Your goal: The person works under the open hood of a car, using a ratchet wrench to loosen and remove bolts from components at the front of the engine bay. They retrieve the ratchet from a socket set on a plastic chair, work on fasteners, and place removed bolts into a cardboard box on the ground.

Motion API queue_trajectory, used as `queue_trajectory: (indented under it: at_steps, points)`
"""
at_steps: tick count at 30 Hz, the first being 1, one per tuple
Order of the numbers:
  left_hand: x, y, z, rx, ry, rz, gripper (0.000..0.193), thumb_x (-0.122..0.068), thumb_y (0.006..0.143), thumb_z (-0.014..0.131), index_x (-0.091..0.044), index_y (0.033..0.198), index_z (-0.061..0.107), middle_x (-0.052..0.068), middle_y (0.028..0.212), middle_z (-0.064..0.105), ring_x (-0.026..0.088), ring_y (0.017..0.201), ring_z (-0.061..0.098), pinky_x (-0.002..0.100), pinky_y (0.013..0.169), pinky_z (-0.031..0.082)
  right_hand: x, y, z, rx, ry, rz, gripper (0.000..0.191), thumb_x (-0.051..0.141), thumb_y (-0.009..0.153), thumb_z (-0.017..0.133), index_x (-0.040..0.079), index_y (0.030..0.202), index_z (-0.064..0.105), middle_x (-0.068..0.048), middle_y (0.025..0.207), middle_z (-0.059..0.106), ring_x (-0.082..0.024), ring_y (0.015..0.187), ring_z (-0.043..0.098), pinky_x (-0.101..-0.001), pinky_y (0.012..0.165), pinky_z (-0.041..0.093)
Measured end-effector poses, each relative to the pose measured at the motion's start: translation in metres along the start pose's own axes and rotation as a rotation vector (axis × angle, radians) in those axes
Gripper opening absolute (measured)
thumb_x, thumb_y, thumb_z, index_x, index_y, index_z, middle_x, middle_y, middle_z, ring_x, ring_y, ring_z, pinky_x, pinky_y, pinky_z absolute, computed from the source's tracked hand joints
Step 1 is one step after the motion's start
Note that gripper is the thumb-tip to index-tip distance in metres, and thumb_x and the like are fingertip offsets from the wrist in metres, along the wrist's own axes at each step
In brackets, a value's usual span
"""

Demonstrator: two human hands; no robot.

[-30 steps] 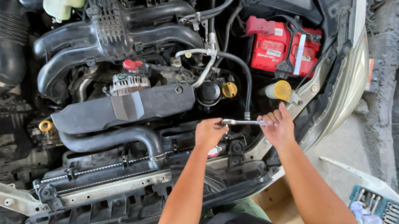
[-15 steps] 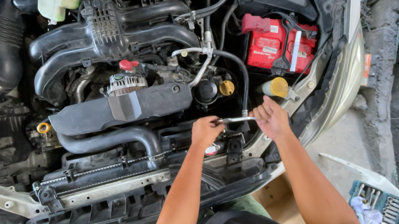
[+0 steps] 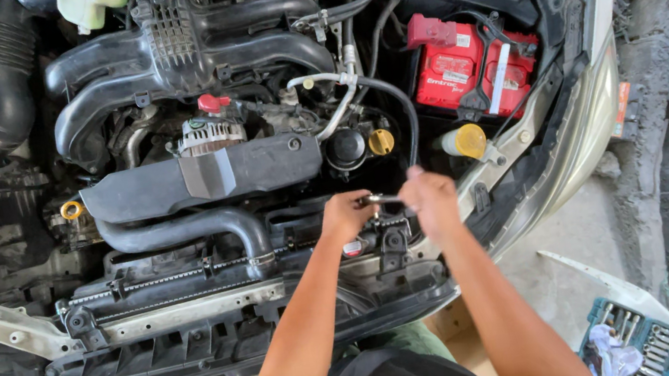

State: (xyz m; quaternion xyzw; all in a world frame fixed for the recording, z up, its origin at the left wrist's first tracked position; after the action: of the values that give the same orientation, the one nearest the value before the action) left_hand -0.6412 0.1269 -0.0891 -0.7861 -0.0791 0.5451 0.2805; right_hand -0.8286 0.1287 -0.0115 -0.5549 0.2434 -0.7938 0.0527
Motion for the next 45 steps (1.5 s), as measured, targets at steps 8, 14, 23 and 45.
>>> queue_trajectory:
  at_steps: [8, 14, 23, 45]
  points:
    - [-0.013, -0.004, -0.003, -0.026, -0.024, 0.025, 0.049, -0.021, 0.077, 0.083, -0.008, 0.122, 0.073, 0.011, 0.088, 0.079, 0.016, 0.074, 0.077, 0.029, 0.070, 0.059, -0.003, 0.028, -0.060, 0.098, 0.736, 0.171, 0.065, 0.042, 0.110, 0.046, 0.020, 0.053, 0.024, 0.001, 0.049, 0.022, -0.018, 0.052, 0.027, -0.0385, 0.071, 0.041]
    - [-0.010, -0.002, 0.000, 0.075, -0.233, -0.051, 0.041, -0.012, 0.078, 0.079, -0.005, 0.118, 0.071, 0.008, 0.084, 0.078, 0.015, 0.071, 0.069, 0.033, 0.066, 0.055, 0.004, 0.016, 0.002, 0.020, 0.032, 0.087, 0.048, 0.025, 0.103, 0.056, 0.014, 0.059, 0.044, 0.000, 0.056, 0.038, -0.016, 0.051, 0.035, -0.0374, 0.056, 0.033]
    - [-0.003, 0.013, 0.003, 0.390, -0.736, 0.108, 0.028, -0.011, 0.093, 0.061, -0.005, 0.118, 0.070, 0.002, 0.097, 0.075, 0.010, 0.085, 0.070, 0.026, 0.077, 0.059, -0.005, -0.057, 0.109, 0.140, -0.828, -0.231, 0.046, 0.033, 0.098, 0.064, -0.002, 0.068, 0.066, 0.000, 0.052, 0.052, -0.013, 0.047, 0.051, -0.0368, 0.050, 0.043]
    - [-0.016, 0.010, 0.004, 0.128, -0.329, 0.070, 0.040, -0.017, 0.079, 0.080, -0.007, 0.116, 0.069, 0.009, 0.091, 0.078, 0.015, 0.080, 0.073, 0.032, 0.072, 0.057, 0.011, -0.028, 0.051, -0.050, -0.535, -0.103, 0.054, 0.030, 0.106, 0.062, 0.001, 0.061, 0.053, -0.010, 0.061, 0.050, -0.017, 0.060, 0.043, -0.0406, 0.055, 0.036]
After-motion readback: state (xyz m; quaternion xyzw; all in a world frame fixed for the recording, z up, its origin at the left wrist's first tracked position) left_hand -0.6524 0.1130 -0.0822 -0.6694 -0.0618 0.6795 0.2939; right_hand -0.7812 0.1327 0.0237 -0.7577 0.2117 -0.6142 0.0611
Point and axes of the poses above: each hand's wrist, its own y-axis towards the middle knuckle, its own z-axis out of the palm, x = y × z, the point moved 3 cm from there along y, towards the middle knuckle
